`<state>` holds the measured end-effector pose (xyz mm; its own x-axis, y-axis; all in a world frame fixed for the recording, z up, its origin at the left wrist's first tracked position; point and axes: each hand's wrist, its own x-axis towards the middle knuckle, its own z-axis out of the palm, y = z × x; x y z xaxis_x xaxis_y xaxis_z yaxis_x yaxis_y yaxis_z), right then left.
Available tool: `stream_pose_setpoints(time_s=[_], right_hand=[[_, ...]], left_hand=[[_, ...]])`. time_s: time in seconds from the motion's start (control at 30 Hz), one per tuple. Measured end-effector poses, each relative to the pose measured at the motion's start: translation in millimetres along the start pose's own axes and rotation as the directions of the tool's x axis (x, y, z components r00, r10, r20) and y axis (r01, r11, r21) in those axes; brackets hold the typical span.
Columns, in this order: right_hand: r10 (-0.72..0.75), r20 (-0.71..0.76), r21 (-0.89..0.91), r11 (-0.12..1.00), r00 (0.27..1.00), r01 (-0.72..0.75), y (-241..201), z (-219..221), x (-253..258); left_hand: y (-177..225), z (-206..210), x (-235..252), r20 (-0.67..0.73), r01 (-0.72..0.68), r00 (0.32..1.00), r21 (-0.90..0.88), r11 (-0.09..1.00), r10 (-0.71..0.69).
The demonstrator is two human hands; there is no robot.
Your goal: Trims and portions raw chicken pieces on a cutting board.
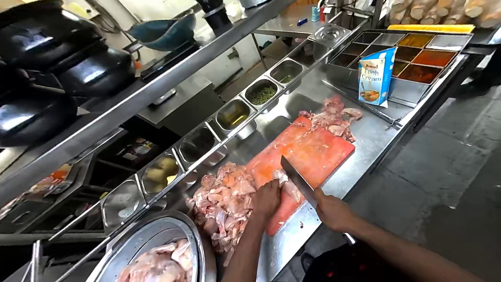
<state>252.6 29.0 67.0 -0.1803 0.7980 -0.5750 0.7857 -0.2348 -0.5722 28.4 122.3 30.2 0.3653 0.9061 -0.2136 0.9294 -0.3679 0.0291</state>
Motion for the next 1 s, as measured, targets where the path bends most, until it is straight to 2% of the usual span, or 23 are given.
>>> stream_pose_setpoints(time_s=[0.17, 0.33, 0.4, 0.43, 0.47, 0.5, 0.53, 0.57, 0.6, 0.63, 0.67, 0.7, 0.73, 0.77, 0.8, 0.83, 0.9, 1.0], right_hand=[[0.018, -0.115, -0.058, 0.998, 0.993, -0.025, -10, 8, -1], [0.038, -0.118, -0.087, 0.995, 0.992, -0.048, -17, 12, 7], [0.016, -0.192, -0.108, 0.993, 0.981, -0.038, -28, -7, -4], [-0.028, -0.283, -0.116, 0.993, 0.959, -0.005, -35, -18, -14], [-0.109, -0.428, -0.13, 0.99, 0.897, 0.058, -42, -29, -24], [-0.229, -0.612, -0.161, 0.973, 0.757, 0.163, -48, -38, -32], [-0.326, -0.774, -0.213, 0.941, 0.543, 0.262, -54, -44, -33], [-0.346, -0.873, -0.24, 0.918, 0.344, 0.315, -61, -47, -30], [-0.316, -0.923, -0.233, 0.913, 0.22, 0.334, -66, -43, -22], [-0.274, -0.936, -0.194, 0.925, 0.222, 0.327, -65, -30, -10], [-0.237, -0.895, -0.132, 0.95, 0.377, 0.282, -59, -11, 1], [-0.17, -0.733, -0.052, 0.98, 0.658, 0.194, -52, 3, 12], [-0.065, -0.451, 0.013, 0.997, 0.89, 0.079, -45, 11, 26], [0.019, -0.213, 0.025, 1.0, 0.977, -0.014, -42, 17, 38], [0.06, -0.104, 0.015, 0.998, 0.993, -0.059, -42, 15, 46], [0.075, -0.073, -0.005, 0.997, 0.994, -0.076, -44, 8, 50], [0.088, -0.09, -0.027, 0.995, 0.992, -0.091, -43, 18, 47], [0.055, -0.145, -0.096, 0.993, 0.988, -0.069, -47, 1, 43]], left_hand=[[-1, 0, -2, 0.045, 0.026, 0.999, -0.006, 1.0, -0.026], [-3, 10, 3, -0.04, -0.042, 0.998, -0.065, 0.997, 0.04], [-5, 15, 5, -0.073, -0.057, 0.996, -0.098, 0.994, 0.05], [-6, 17, 5, -0.085, -0.068, 0.995, -0.109, 0.992, 0.059], [-6, 20, 6, -0.094, -0.077, 0.993, -0.109, 0.991, 0.067], [-7, 23, 7, -0.12, -0.09, 0.99, -0.111, 0.99, 0.076], [-8, 28, 7, -0.165, -0.115, 0.982, -0.116, 0.987, 0.095], [-9, 32, 8, -0.207, -0.138, 0.972, -0.118, 0.983, 0.112], [-9, 33, 8, -0.23, -0.149, 0.966, -0.121, 0.981, 0.118], [-9, 34, 9, -0.232, -0.147, 0.966, -0.127, 0.981, 0.114], [-9, 34, 10, -0.231, -0.14, 0.967, -0.129, 0.982, 0.108], [-9, 32, 11, -0.22, -0.132, 0.97, -0.129, 0.983, 0.101], [-8, 31, 10, -0.197, -0.119, 0.976, -0.125, 0.985, 0.093], [-9, 29, 5, -0.151, -0.106, 0.985, -0.127, 0.986, 0.086], [-11, 26, 5, -0.134, -0.106, 0.987, -0.122, 0.987, 0.089], [-12, 23, 8, -0.148, -0.114, 0.984, -0.121, 0.986, 0.096], [-14, 30, -3, -0.143, -0.12, 0.985, -0.131, 0.984, 0.101], [-16, 33, -1, -0.205, -0.103, 0.976, -0.112, 0.988, 0.079]])
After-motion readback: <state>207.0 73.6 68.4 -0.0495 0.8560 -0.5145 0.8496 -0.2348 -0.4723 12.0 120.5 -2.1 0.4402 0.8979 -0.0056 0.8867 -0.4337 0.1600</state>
